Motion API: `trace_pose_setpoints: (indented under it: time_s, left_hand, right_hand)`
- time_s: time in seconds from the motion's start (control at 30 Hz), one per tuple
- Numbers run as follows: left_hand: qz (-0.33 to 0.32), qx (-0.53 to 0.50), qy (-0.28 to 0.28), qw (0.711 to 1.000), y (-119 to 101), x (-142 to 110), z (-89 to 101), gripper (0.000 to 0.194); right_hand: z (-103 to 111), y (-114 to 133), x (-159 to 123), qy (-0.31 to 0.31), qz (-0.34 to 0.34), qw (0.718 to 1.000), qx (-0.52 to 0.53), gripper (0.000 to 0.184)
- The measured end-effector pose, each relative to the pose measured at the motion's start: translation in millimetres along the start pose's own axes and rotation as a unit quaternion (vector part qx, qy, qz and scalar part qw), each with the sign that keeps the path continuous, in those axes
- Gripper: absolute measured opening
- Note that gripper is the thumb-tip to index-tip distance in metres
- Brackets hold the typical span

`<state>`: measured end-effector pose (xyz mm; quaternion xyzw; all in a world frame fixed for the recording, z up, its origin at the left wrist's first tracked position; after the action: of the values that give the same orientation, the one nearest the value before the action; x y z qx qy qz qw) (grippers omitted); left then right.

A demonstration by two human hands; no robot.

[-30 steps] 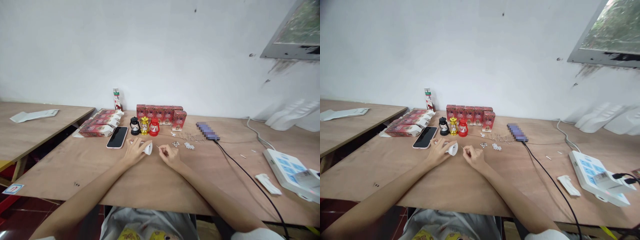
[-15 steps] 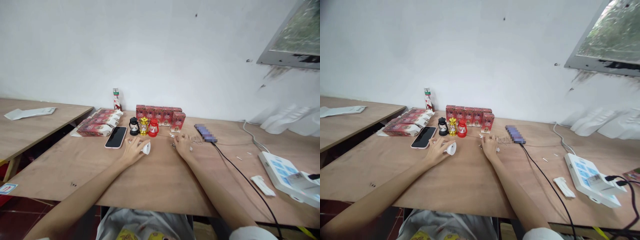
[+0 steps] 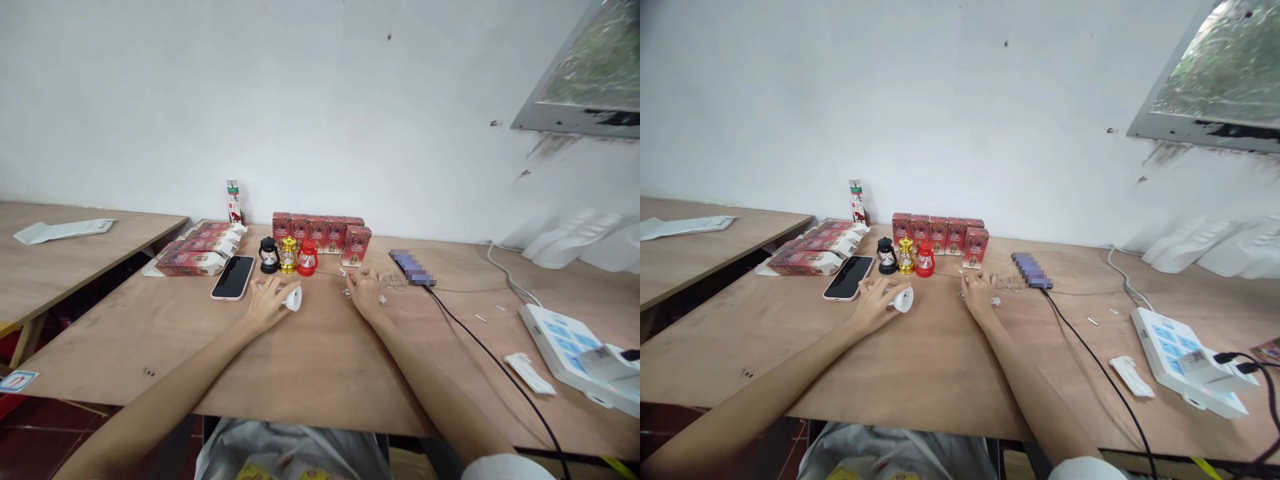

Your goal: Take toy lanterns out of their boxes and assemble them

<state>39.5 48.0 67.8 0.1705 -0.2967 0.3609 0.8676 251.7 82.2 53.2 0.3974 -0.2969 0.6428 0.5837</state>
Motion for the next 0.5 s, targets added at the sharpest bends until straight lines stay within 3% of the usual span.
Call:
trace_pose_setpoints:
  time_s: [0.2,0.3,0.5]
  left_hand:
    - [0.001,0.009,0.004,1.0,-1,-1,-1.5,0.04]
    - [-0.007,0.013,-0.013,1.0,-3,-1,-0.1,0.037]
    - [-0.022,0.006,-0.033,0.999,-6,-2,3.1,0.037]
  right_hand:
    - [44,78,-16,-0.053,0.117,0.979,0.156,0.018]
    - [56,112,-24,-0.043,0.147,0.966,0.208,0.014]
    - [61,131,-30,-0.026,0.149,0.961,0.231,0.014]
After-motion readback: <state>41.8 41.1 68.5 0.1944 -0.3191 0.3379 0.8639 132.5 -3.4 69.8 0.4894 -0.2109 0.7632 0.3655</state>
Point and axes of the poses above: each hand's wrist, its own x-axis towards the middle knuckle, its own z-axis out of the back of the hand, y = z × x, the point moved 10 cm from there along x, towards the middle knuckle
